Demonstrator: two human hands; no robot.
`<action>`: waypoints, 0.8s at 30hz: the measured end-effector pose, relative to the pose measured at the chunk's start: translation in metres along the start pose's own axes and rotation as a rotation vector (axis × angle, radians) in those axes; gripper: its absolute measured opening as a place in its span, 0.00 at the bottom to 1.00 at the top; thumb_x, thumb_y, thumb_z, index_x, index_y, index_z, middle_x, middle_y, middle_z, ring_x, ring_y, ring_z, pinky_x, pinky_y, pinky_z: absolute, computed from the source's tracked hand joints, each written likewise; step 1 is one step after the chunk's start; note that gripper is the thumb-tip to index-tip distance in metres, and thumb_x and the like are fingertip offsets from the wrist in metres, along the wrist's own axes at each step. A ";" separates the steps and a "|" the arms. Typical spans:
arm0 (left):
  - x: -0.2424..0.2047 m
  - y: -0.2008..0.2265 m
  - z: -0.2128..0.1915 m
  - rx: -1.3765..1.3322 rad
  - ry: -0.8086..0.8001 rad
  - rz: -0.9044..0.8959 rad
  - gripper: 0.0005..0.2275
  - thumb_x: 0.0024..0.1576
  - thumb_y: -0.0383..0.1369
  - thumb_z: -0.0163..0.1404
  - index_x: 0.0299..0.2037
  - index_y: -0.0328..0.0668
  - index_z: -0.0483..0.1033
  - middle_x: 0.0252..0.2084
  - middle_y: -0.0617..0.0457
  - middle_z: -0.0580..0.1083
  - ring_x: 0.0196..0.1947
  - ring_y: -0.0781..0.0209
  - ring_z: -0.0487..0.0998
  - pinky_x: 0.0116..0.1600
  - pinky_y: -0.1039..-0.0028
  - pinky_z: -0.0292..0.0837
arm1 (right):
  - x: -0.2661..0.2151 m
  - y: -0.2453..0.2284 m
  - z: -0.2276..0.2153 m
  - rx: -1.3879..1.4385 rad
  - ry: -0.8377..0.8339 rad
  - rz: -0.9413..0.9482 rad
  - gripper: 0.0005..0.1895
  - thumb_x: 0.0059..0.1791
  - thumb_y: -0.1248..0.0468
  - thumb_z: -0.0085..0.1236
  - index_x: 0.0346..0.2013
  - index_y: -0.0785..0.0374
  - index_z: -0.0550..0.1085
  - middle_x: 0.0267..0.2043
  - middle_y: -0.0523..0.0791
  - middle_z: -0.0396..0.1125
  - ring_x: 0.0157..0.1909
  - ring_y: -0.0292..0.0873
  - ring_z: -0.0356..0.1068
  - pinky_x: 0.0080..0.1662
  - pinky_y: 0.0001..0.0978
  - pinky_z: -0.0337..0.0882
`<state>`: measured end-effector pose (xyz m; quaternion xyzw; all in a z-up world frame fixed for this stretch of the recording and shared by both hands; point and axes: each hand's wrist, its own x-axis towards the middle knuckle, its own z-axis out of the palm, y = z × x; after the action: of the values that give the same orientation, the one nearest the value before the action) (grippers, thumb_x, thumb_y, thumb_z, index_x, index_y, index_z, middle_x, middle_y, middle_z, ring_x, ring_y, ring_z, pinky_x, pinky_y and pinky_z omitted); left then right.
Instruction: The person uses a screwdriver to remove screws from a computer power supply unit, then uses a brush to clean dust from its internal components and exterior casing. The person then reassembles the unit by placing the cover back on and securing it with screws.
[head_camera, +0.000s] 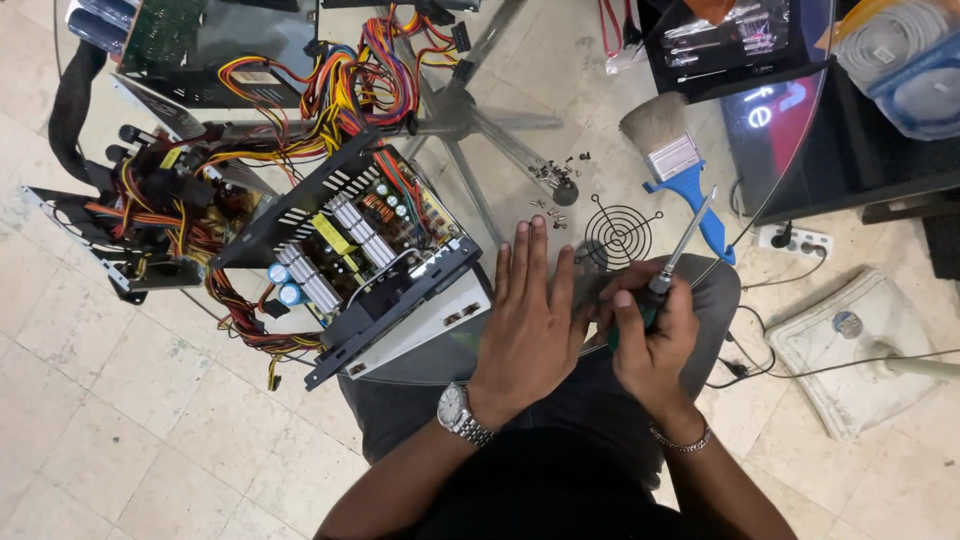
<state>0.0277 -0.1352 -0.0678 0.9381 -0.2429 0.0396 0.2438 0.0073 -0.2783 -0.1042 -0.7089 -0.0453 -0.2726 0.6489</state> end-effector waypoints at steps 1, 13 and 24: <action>0.000 0.000 0.000 -0.001 -0.004 0.001 0.25 0.64 0.40 0.47 0.66 0.26 0.64 0.74 0.22 0.51 0.77 0.28 0.47 0.76 0.40 0.38 | 0.000 0.000 0.000 -0.002 0.002 0.003 0.10 0.56 0.74 0.47 0.50 0.80 0.66 0.30 0.57 0.70 0.18 0.43 0.68 0.23 0.36 0.72; 0.002 0.001 -0.001 0.028 -0.053 0.013 0.27 0.64 0.41 0.44 0.68 0.27 0.61 0.76 0.28 0.48 0.78 0.30 0.43 0.76 0.37 0.33 | -0.001 0.003 -0.001 0.013 -0.003 -0.022 0.11 0.55 0.74 0.47 0.50 0.82 0.65 0.28 0.58 0.69 0.16 0.43 0.68 0.23 0.37 0.74; -0.002 0.000 0.001 0.001 -0.007 0.010 0.25 0.63 0.40 0.45 0.64 0.25 0.65 0.74 0.23 0.49 0.76 0.26 0.48 0.74 0.30 0.37 | -0.002 0.002 0.000 0.012 -0.016 -0.031 0.10 0.56 0.74 0.46 0.50 0.80 0.66 0.30 0.58 0.69 0.18 0.44 0.69 0.24 0.38 0.74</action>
<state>0.0253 -0.1351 -0.0692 0.9371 -0.2484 0.0376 0.2422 0.0065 -0.2781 -0.1073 -0.7064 -0.0629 -0.2769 0.6483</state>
